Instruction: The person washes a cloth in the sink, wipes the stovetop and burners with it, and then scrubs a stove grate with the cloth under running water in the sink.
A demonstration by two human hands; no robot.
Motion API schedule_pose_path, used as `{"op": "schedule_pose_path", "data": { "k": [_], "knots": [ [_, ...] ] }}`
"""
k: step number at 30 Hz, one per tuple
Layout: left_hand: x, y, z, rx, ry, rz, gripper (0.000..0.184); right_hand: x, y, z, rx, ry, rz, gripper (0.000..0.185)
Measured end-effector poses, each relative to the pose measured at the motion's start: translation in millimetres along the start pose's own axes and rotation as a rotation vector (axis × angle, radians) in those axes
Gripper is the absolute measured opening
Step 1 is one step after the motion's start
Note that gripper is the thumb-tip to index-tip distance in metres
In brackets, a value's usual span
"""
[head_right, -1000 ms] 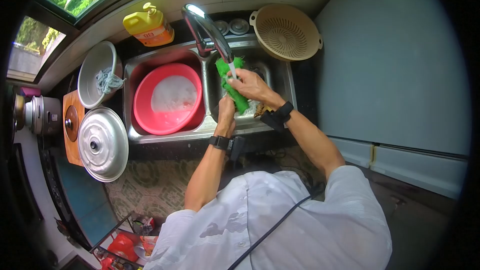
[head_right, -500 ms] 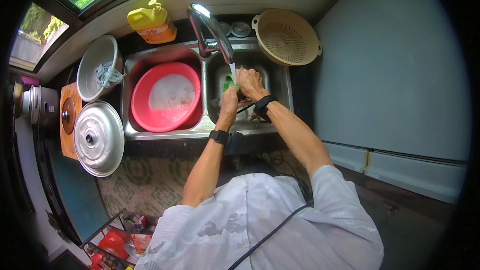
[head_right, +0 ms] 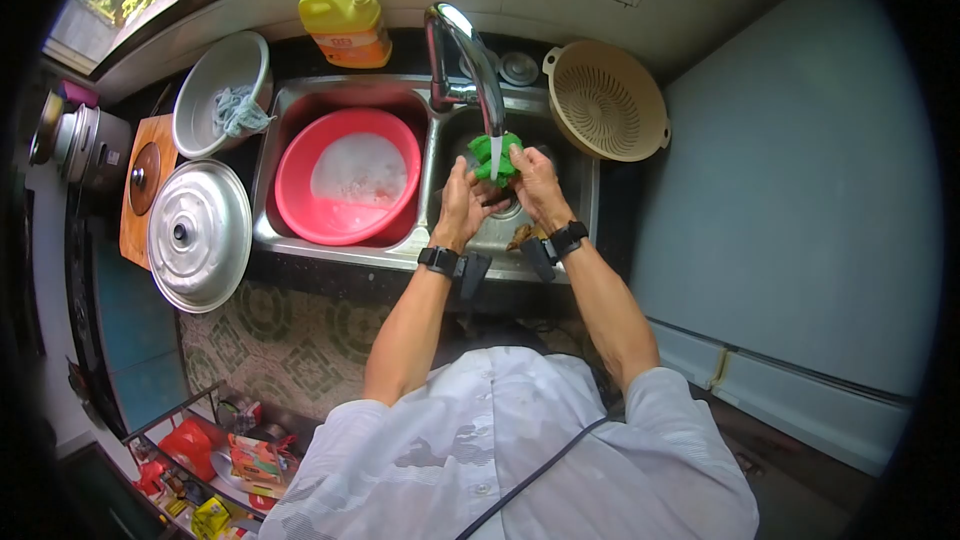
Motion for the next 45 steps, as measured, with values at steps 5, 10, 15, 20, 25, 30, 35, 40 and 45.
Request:
{"op": "schedule_pose_path", "data": {
  "k": [5,10,15,20,25,30,35,40,45],
  "knots": [
    [-5,2,-12,-0.066,0.016,-0.149,0.074,-44,-9,-4,-0.013,0.272,0.194,0.018],
    [-13,13,-8,0.086,0.031,0.016,0.073,-71,-34,22,-0.122,0.526,0.950,0.033],
    [-7,-13,-4,-0.096,-0.012,0.328,0.064,-13,-37,24,-0.056,0.827,1.668,0.027],
    [-1,0,12,0.027,-0.154,-0.310,0.045,-17,-24,-10,-0.112,0.869,1.689,0.021],
    [-5,3,6,0.194,-0.424,-1.325,0.035,-37,-48,1,0.004,0.747,1.644,0.045],
    [11,-13,29,0.278,-0.536,-1.581,0.025,-8,-23,-19,-0.033,0.715,1.721,0.032],
    [-1,-8,21,0.201,-0.665,-1.636,0.018,-16,-61,25,-0.444,0.768,1.411,0.017],
    [-15,-1,2,0.111,-0.881,-0.777,0.025,0,-56,4,-0.432,0.963,1.705,0.010],
    [-7,9,5,0.286,-0.683,-0.725,0.027,-23,-50,-7,0.036,0.711,1.479,0.036]
  ]
}}
Point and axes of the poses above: each hand's wrist, its own z-axis away from the middle knuckle, its own y-axis out of the back of the hand, x = y × z, the point moved 7 cm from there along -z, towards the middle knuckle, and after that the axes turned 6 degrees about x, right-handed, at the moved point
